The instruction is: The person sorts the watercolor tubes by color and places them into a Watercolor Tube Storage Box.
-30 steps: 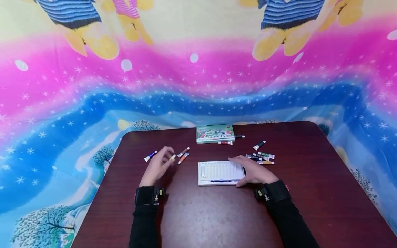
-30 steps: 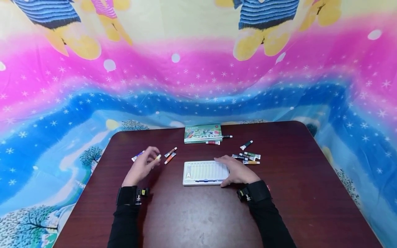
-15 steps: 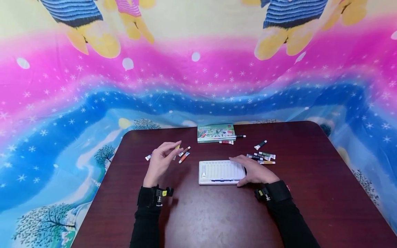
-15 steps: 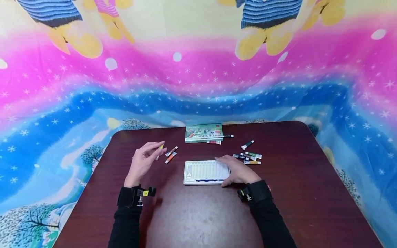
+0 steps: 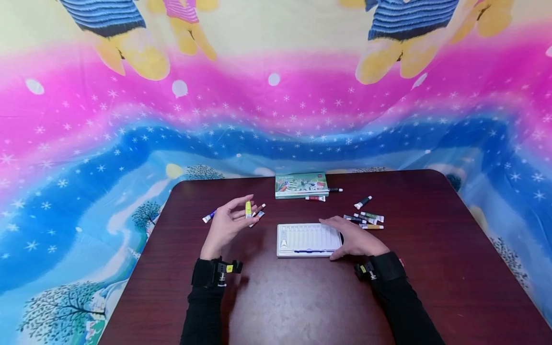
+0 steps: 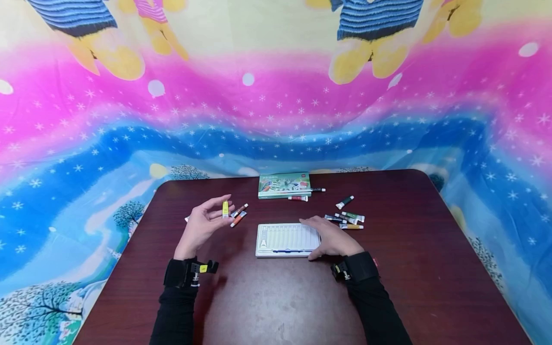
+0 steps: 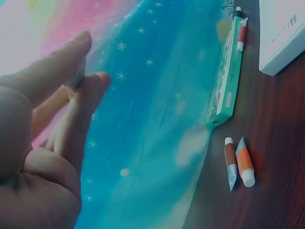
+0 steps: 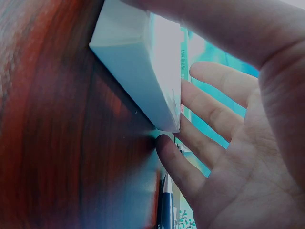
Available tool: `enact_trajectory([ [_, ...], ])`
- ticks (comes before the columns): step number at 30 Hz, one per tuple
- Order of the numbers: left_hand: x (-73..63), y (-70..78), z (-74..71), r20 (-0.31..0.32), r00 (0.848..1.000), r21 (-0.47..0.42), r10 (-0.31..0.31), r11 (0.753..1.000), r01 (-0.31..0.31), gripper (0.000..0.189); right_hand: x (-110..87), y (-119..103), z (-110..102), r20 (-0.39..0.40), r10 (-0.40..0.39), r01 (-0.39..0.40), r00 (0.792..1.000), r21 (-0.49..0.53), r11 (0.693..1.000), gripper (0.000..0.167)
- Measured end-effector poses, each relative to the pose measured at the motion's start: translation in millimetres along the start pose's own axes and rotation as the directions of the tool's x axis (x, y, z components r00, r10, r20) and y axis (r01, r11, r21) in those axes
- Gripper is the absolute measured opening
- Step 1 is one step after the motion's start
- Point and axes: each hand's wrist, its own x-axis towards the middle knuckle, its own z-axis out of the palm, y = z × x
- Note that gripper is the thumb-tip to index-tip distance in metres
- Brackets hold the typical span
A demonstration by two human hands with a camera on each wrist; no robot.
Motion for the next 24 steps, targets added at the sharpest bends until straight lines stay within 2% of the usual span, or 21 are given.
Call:
enact_trajectory([
  [4,1.1,-4.2,-0.8,-0.039,0.997,0.046,-0.074,0.996,0.076,0.066,-0.9,0,1,-0.004,0.003,-0.003,1.000,-0.005,1.000,0.100],
  [7,2.4,-5.7,-0.4,-0.054,0.993,0.048,-0.102,0.993,0.104,0.069,-1.0,1,2,-0.006,0.000,0.000,1.000,-0.013,1.000,0.101],
  [14,2.6,-5.2,2.2,-0.036,0.993,-0.007,-0.111,0.994,0.111,0.068,-0.4,2,1,-0.003,0.002,-0.002,1.000,-0.020,1.000,0.101],
  [17,2.5,-5.5,6.1,-0.048,0.993,-0.037,-0.105,0.994,0.103,0.067,-0.3,1,0,-0.002,0.001,-0.001,1.000,-0.019,1.000,0.101],
  [19,3.6,-7.2,12.6,-0.064,0.992,-0.053,-0.105,0.993,0.101,0.067,-0.2,1,0,-0.002,0.001,-0.001,1.000,-0.022,1.000,0.100],
  [21,5.5,-11.9,23.6,-0.074,0.993,-0.014,-0.097,0.995,0.096,0.067,0.0,1,0,-0.001,0.002,-0.002,1.000,-0.024,1.000,0.100],
  [22,6.5,-15.1,31.0,-0.070,0.993,0.017,-0.094,0.995,0.095,0.067,0.1,1,0,-0.001,0.003,-0.003,1.000,-0.022,1.000,0.100],
  [24,8.3,-22.4,48.1,-0.045,0.995,0.133,-0.085,0.987,0.090,0.067,0.6,0,0,0.001,0.006,-0.006,1.000,-0.016,1.000,0.100],
])
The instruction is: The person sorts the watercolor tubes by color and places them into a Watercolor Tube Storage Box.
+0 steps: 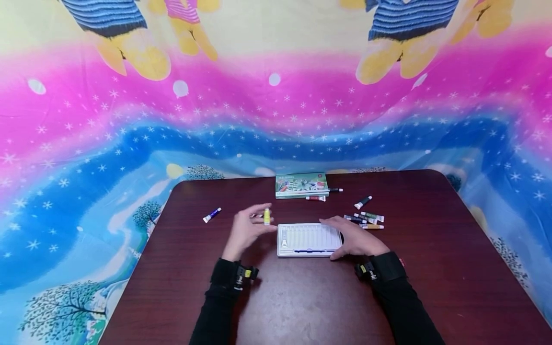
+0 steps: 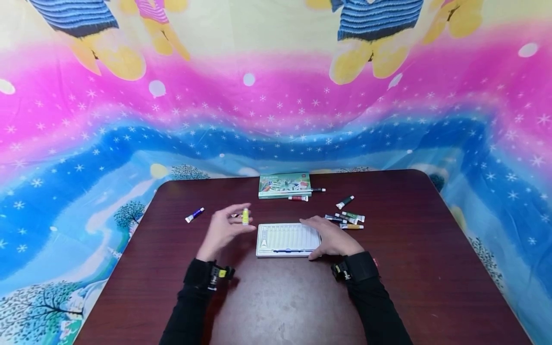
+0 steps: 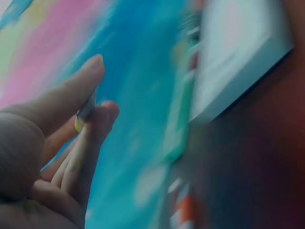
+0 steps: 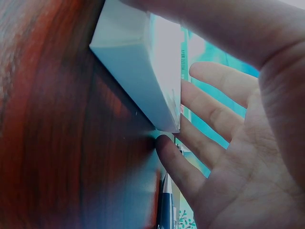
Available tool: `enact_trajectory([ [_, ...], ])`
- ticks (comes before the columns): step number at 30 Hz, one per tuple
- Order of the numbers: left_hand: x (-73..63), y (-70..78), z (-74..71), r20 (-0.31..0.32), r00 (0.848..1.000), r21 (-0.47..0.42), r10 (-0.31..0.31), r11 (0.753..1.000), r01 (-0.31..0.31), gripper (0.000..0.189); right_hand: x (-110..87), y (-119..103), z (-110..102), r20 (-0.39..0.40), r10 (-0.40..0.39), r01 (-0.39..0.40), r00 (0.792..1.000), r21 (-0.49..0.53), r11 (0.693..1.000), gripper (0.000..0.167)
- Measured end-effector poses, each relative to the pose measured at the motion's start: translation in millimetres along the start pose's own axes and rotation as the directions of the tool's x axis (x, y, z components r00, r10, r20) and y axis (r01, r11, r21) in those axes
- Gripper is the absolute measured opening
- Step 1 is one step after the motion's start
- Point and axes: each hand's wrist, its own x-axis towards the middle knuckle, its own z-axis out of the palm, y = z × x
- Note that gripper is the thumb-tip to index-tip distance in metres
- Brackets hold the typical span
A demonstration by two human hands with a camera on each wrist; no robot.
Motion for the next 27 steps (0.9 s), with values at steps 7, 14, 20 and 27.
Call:
enact_trajectory([
  [7,-2.8,-14.5,51.8,0.080,0.992,0.461,0.096,0.879,-0.122,0.065,3.0,-1,2,-0.002,-0.004,0.004,1.000,-0.001,1.000,0.101],
  [14,-3.0,-17.9,62.0,0.062,0.980,0.593,0.187,0.783,-0.187,0.062,1.8,1,2,-0.002,0.003,-0.003,1.000,-0.007,1.000,0.102],
  [20,-1.5,-20.2,64.3,0.083,0.984,0.633,0.158,0.754,-0.175,0.059,0.6,1,1,-0.001,0.005,-0.005,1.000,0.003,1.000,0.101],
  [27,-1.0,-21.0,66.2,0.068,0.981,0.671,0.183,0.719,-0.181,0.056,-0.4,-1,0,-0.002,0.001,-0.001,1.000,0.004,1.000,0.101],
])
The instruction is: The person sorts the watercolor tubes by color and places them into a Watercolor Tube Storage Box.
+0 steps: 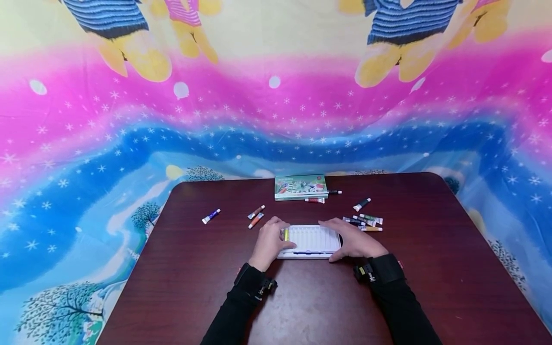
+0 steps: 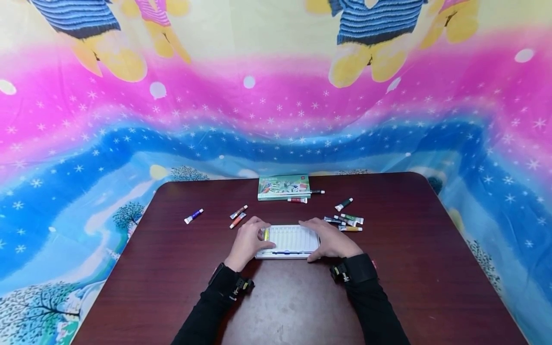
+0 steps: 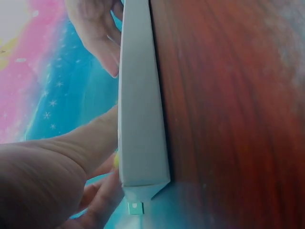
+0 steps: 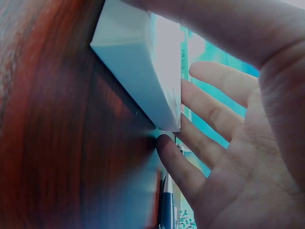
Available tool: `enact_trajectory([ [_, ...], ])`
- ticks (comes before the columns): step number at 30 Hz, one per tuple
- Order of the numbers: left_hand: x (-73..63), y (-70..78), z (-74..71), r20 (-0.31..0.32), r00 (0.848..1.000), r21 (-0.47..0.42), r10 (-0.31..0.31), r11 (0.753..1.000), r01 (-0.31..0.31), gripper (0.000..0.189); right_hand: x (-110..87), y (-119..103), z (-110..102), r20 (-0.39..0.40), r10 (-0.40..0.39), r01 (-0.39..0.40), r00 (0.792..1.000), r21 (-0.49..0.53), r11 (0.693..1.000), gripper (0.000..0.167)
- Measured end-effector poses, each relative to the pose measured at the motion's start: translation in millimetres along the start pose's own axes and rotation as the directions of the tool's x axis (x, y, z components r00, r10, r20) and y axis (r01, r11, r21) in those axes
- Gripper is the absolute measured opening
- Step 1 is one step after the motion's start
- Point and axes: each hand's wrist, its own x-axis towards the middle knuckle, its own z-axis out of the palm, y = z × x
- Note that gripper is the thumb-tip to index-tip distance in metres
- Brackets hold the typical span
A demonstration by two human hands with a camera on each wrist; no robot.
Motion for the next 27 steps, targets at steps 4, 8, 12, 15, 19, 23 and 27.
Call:
enact_trajectory([
  [4,-1.4,-0.9,-0.7,-0.007,1.000,0.039,0.010,0.999,-0.009,0.056,-0.2,0,0,0.003,0.000,0.000,1.000,0.005,1.000,0.101],
  [8,-3.4,-2.3,-2.4,0.004,0.999,0.074,0.032,0.997,-0.032,0.061,0.1,0,1,0.009,0.002,-0.002,1.000,0.008,1.000,0.101],
  [12,-5.1,-2.3,-2.8,0.030,0.999,0.127,0.032,0.991,-0.036,0.063,0.6,0,1,0.009,0.001,-0.001,1.000,0.007,1.000,0.101],
  [15,-5.5,-0.6,-1.2,0.048,0.998,0.220,0.045,0.974,-0.054,0.063,0.9,0,1,0.005,0.001,-0.001,1.000,0.000,1.000,0.101],
  [19,-5.6,5.4,0.2,0.072,0.994,0.407,0.081,0.908,-0.103,0.061,1.2,1,1,0.001,0.003,-0.003,1.000,-0.008,1.000,0.101],
  [23,-6.6,11.2,-0.6,0.087,0.993,0.497,0.083,0.860,-0.115,0.061,1.5,3,1,-0.001,0.004,-0.004,1.000,-0.016,1.000,0.101],
  [27,-6.6,10.7,-1.1,0.085,0.994,0.470,0.073,0.877,-0.105,0.061,1.7,3,1,-0.002,-0.001,0.001,1.000,-0.015,1.000,0.102],
])
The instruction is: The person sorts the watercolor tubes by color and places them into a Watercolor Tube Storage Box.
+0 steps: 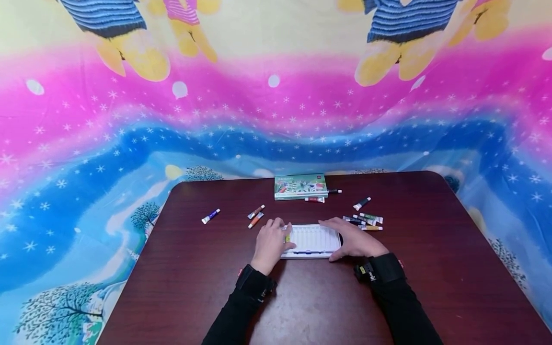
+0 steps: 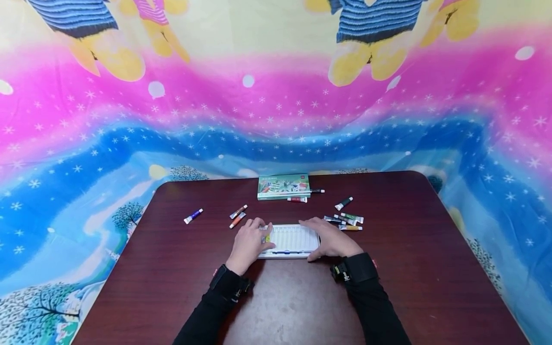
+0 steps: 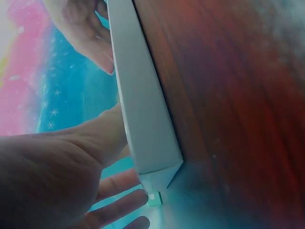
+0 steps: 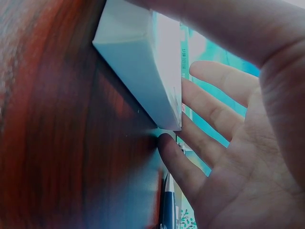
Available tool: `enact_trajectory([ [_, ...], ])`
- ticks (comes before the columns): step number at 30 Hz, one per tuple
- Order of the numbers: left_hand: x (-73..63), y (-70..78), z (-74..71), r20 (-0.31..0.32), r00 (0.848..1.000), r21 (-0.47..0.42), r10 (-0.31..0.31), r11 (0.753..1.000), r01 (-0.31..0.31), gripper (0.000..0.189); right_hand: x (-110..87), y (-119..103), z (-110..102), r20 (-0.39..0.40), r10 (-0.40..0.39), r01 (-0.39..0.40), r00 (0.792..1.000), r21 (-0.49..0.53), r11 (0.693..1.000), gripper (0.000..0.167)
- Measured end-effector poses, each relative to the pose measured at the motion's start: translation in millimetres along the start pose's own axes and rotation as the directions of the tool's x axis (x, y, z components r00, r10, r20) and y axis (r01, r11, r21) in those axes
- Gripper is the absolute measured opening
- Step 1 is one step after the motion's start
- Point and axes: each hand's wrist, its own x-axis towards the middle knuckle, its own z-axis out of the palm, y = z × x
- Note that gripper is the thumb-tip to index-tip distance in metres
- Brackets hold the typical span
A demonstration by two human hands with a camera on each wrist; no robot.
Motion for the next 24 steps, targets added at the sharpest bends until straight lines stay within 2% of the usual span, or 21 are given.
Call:
enact_trajectory([
  [3,0.2,-2.8,0.9,-0.003,1.000,-0.074,-0.016,0.997,0.016,0.062,-0.3,0,0,0.000,-0.002,0.002,1.000,0.007,1.000,0.102],
  [6,0.2,-6.8,0.5,0.013,0.999,-0.175,-0.030,0.984,0.031,0.065,-0.6,0,0,0.000,-0.001,0.001,1.000,0.011,1.000,0.102],
  [10,-0.6,-14.8,-3.7,0.085,0.996,-0.287,-0.003,0.957,0.027,0.080,-0.8,-1,0,-0.001,0.003,-0.003,1.000,0.013,1.000,0.102],
  [14,-2.2,-26.1,-6.6,0.152,0.985,-0.314,0.078,0.949,-0.027,0.100,-0.9,-1,-1,0.001,0.010,-0.010,1.000,0.012,1.000,0.102],
  [17,-2.5,-33.0,-6.0,0.172,0.977,-0.332,0.128,0.941,-0.065,0.108,-0.8,0,-1,0.000,0.013,-0.013,1.000,0.008,1.000,0.102],
  [24,-1.4,-38.4,-5.5,0.178,0.971,-0.378,0.158,0.922,-0.081,0.107,-0.5,1,0,0.000,0.014,-0.014,1.000,0.004,1.000,0.102],
])
